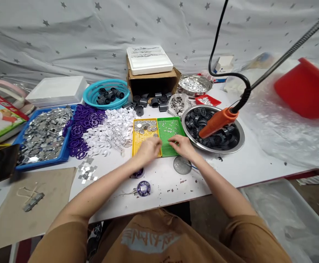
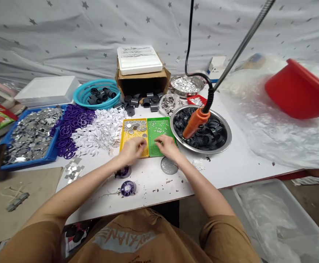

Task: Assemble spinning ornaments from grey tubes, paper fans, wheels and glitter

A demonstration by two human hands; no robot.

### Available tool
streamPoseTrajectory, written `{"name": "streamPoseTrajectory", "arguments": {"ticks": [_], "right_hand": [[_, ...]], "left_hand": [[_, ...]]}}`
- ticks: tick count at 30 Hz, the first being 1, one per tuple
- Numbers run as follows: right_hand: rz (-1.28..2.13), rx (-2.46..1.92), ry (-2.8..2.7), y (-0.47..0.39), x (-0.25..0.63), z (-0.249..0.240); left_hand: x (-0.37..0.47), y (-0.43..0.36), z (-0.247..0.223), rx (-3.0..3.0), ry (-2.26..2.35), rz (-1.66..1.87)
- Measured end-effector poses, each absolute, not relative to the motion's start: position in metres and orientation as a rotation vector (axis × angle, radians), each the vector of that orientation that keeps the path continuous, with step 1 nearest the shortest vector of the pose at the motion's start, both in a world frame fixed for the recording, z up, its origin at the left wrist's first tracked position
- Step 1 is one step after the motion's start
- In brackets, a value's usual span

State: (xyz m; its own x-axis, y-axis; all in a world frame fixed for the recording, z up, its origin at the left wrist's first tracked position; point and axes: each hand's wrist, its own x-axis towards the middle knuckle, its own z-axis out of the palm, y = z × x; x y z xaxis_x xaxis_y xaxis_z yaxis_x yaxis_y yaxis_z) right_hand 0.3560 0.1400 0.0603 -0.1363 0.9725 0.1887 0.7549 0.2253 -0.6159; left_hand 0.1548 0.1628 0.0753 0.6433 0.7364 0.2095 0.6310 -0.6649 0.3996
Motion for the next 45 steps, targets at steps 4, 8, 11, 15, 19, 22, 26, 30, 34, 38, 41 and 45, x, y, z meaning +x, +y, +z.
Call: {"name": "streamPoseTrajectory", "arguments": {"ticks": [4, 8, 11, 15, 19, 22, 26, 30, 34, 38, 41, 45], "right_hand": [[0.485, -1.526, -1.939, 0.128, 0.375, 0.079], [0.437, -1.526, -2.248, 0.13, 0.348, 0.086], [0.386, -1.58, -2.446, 0.142, 0.315, 0.073], [0.354, -1.66, -2.543, 0.158, 0.284, 0.051], [0.321, -1.698, -2.608, 0.164, 0.274, 0.041], [0.316, -1.7, -2.644, 0.167, 0.274, 0.039], [0.318, -1.725, -2.664, 0.172, 0.273, 0.039], [0.361, -1.724, -2.675, 0.176, 0.272, 0.045], [0.509, -1.609, -2.573, 0.161, 0.267, 0.063], [0.691, -1.35, -2.515, 0.133, 0.249, 0.075], [0.662, -1.22, -2.622, 0.119, 0.233, 0.073], [0.564, -1.18, -2.697, 0.116, 0.221, 0.064]], "left_hand": [[0.208, 0.046, 0.063, 2.855, 0.268, 0.241], [0.261, -0.044, 0.017, 2.861, -0.092, 0.21], [0.28, -0.069, -0.011, 2.793, -0.2, 0.27], [0.255, -0.049, 0.0, 2.775, -0.222, 0.289], [0.181, -0.004, 0.048, 2.633, 0.007, 0.58], [0.113, 0.027, 0.066, 2.356, 0.565, 1.068], [0.045, 0.055, 0.047, 1.931, 1.304, 1.256], [0.021, 0.061, 0.018, 1.701, 1.411, 1.149], [0.021, 0.057, 0.007, 1.745, 1.375, 1.108], [0.022, 0.06, 0.003, 1.778, 1.258, 1.125], [0.024, 0.064, -0.003, 1.798, 1.179, 1.127], [0.026, 0.064, -0.008, 1.821, 1.147, 1.127]]}}
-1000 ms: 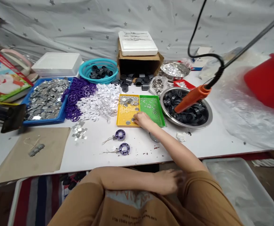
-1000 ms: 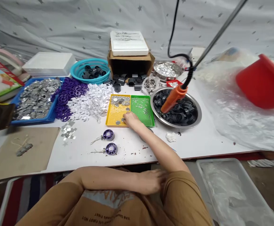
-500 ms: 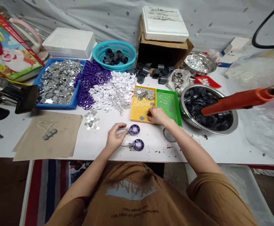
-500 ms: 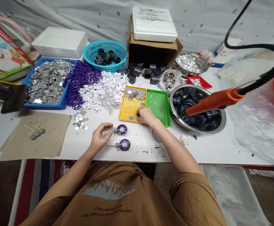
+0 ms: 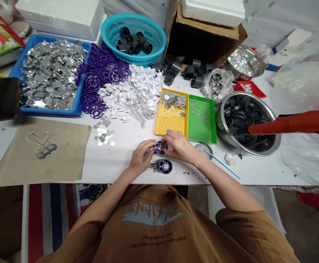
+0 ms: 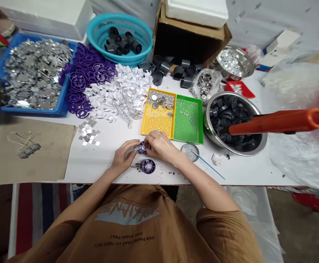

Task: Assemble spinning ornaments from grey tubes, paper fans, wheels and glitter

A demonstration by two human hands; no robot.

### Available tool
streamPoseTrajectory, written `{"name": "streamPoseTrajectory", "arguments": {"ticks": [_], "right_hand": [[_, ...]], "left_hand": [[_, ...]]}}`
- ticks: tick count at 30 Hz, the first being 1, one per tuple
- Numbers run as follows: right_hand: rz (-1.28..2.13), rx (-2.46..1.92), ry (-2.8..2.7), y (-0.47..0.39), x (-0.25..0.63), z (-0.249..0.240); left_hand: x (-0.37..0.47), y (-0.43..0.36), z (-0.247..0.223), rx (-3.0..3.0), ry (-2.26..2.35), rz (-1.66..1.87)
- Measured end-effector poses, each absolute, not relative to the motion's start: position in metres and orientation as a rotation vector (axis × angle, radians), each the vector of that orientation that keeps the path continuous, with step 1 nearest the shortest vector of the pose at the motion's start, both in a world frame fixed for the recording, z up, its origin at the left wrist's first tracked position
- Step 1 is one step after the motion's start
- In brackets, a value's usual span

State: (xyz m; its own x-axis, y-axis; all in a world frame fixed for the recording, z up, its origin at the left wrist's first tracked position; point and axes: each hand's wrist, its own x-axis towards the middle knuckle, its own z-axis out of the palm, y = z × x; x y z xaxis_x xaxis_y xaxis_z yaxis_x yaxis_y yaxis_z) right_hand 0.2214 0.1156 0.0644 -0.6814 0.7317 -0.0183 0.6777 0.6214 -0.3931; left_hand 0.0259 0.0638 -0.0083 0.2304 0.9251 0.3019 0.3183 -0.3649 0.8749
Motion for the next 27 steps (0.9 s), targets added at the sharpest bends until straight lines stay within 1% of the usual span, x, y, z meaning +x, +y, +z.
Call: {"name": "streamPoseTrajectory", "arguments": {"ticks": [8, 12, 14, 17, 22, 27], "right_hand": [[0.573, -1.158, -2.781, 0.113, 0.221, 0.068], [0.647, -1.209, -2.596, 0.112, 0.238, 0.076], [0.69, -1.256, -2.466, 0.11, 0.251, 0.076], [0.702, -1.344, -2.336, 0.108, 0.272, 0.068], [0.641, -1.565, -2.191, 0.114, 0.293, 0.049], [0.663, -1.55, -2.302, 0.142, 0.283, 0.039]], "left_hand": [[0.028, 0.059, -0.009, 1.939, 1.154, 1.082], [0.025, 0.061, -0.01, 2.135, 1.127, 1.033], [0.023, 0.063, -0.012, 2.264, 1.104, 0.954], [0.022, 0.063, -0.014, 2.406, 1.138, 0.836], [0.029, 0.061, -0.012, 2.571, 1.18, 0.806], [0.026, 0.06, -0.014, 2.671, 1.123, 0.724]]}}
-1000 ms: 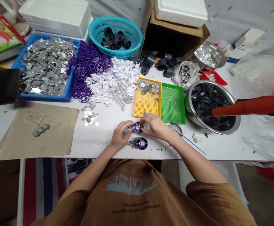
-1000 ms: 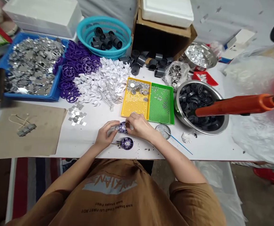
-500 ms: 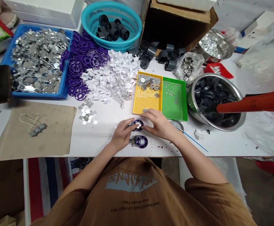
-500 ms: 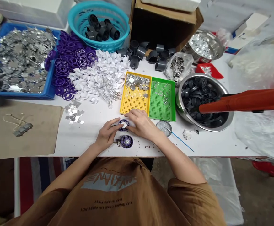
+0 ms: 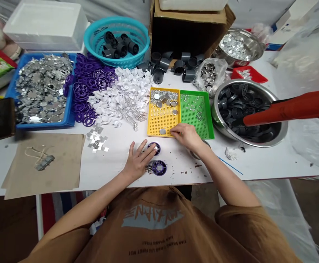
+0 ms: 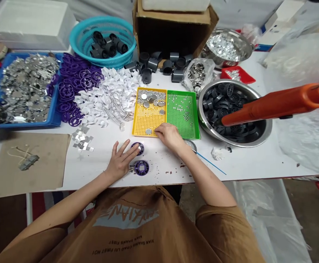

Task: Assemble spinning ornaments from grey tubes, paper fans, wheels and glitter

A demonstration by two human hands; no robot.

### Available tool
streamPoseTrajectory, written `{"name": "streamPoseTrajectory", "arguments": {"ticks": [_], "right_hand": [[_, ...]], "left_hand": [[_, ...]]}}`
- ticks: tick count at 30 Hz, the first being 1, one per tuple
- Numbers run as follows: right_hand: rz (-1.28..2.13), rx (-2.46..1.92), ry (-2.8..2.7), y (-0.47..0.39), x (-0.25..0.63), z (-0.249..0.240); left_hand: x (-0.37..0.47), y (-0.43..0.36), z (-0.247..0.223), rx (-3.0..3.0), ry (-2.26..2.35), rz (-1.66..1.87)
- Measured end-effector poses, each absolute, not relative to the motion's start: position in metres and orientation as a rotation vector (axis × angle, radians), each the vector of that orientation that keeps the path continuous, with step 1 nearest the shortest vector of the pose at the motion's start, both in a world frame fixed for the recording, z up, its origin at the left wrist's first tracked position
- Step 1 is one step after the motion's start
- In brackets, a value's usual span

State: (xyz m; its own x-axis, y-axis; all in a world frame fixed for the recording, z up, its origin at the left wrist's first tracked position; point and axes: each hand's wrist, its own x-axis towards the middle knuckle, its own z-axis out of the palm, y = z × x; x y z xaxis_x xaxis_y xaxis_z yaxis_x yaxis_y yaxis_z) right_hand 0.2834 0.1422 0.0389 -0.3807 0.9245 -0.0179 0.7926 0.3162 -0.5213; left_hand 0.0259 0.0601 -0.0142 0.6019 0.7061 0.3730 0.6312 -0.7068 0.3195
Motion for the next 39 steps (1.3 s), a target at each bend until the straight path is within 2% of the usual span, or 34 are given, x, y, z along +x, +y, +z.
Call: {"name": "streamPoseTrajectory", "arguments": {"ticks": [3, 8, 11, 15, 21, 23, 28, 34, 39], "right_hand": [[0.78, -1.373, -2.476, 0.165, 0.275, 0.034], [0.937, -1.17, -2.616, 0.193, 0.272, 0.024], [0.961, -1.174, -2.571, 0.196, 0.271, 0.023], [0.952, -1.266, -2.442, 0.195, 0.268, 0.027], [1.351, -1.717, -2.127, 0.205, 0.262, 0.031], [1.249, -1.83, -2.16, 0.209, 0.26, 0.033], [0.687, -1.955, -2.356, 0.206, 0.26, 0.042], [0.582, -1.734, -2.525, 0.191, 0.26, 0.039], [0.526, -1.733, -2.549, 0.19, 0.252, 0.028]], "left_hand": [[0.02, 0.058, -0.016, 2.577, 1.122, 0.687], [0.014, 0.052, -0.016, 2.217, 1.397, 1.039], [0.012, 0.05, -0.011, 2.017, 1.512, 1.087], [0.017, 0.054, 0.005, 2.065, 1.491, 0.983], [0.038, 0.063, 0.021, 2.137, 1.395, 0.951], [0.043, 0.064, 0.019, 2.126, 1.398, 0.951], [0.045, 0.065, 0.01, 2.14, 1.392, 0.936], [0.041, 0.062, 0.002, 2.295, 1.338, 1.035], [0.038, 0.059, 0.0, 2.384, 1.367, 0.926]]}}
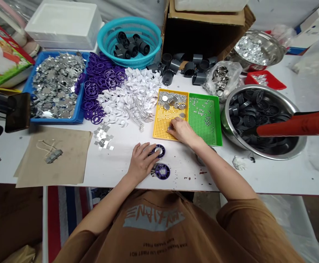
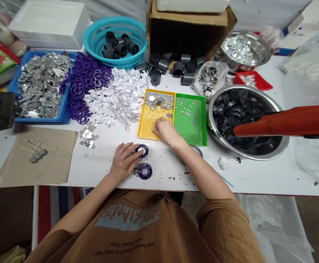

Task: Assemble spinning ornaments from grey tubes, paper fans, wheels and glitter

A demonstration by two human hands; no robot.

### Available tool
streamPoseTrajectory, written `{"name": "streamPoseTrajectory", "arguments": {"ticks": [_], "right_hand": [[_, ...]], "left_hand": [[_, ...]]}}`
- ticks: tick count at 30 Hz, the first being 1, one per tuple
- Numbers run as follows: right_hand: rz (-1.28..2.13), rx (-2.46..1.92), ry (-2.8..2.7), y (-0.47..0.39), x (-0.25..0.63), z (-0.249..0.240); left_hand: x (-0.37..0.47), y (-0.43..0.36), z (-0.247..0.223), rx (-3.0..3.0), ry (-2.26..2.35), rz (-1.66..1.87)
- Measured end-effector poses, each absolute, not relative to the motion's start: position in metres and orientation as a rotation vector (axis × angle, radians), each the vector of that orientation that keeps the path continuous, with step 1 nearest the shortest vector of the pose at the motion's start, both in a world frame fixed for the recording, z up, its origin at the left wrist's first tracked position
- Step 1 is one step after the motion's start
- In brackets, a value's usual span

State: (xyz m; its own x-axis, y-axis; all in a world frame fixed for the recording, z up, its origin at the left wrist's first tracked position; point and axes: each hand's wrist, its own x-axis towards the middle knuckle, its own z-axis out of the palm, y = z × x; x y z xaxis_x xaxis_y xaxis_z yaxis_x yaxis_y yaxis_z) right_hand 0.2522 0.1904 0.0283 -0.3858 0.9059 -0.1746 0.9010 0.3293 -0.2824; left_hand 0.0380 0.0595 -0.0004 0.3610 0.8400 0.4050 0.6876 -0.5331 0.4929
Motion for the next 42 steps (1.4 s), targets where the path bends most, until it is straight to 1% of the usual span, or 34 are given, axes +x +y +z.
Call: {"name": "streamPoseTrajectory", "arguments": {"ticks": [5, 8, 11, 14, 17, 22, 25, 30, 36, 42], "right_hand": [[0.615, -1.637, -2.454, 0.172, 0.257, 0.048], [0.825, -1.39, -2.406, 0.133, 0.262, 0.068], [1.046, -1.122, -2.42, 0.089, 0.263, 0.073], [1.031, -1.08, -2.406, 0.059, 0.261, 0.065], [0.98, -1.071, -2.396, 0.047, 0.255, 0.057], [0.911, -1.041, -2.451, 0.043, 0.245, 0.056], [0.883, -1.022, -2.485, 0.042, 0.244, 0.059], [0.799, -1.12, -2.292, 0.038, 0.263, 0.061], [0.766, -1.433, -1.968, 0.016, 0.293, 0.041], [0.863, -1.539, -1.85, -0.005, 0.3, 0.021]], "left_hand": [[0.035, 0.062, -0.002, 2.497, 1.33, 0.859], [0.033, 0.064, -0.004, 2.576, 1.245, 0.882], [0.032, 0.066, -0.007, 2.636, 1.195, 0.919], [0.033, 0.067, -0.006, 2.654, 1.189, 0.901], [0.033, 0.064, -0.001, 2.591, 1.214, 0.897], [0.026, 0.051, 0.008, 2.419, 1.281, 1.088], [0.023, 0.036, 0.01, 2.39, 1.244, 1.105], [0.027, 0.012, 0.012, 2.467, 1.123, 1.01], [0.034, 0.004, 0.001, 2.686, 0.933, 0.624], [0.037, 0.002, -0.009, 2.746, 0.995, 0.579]]}}
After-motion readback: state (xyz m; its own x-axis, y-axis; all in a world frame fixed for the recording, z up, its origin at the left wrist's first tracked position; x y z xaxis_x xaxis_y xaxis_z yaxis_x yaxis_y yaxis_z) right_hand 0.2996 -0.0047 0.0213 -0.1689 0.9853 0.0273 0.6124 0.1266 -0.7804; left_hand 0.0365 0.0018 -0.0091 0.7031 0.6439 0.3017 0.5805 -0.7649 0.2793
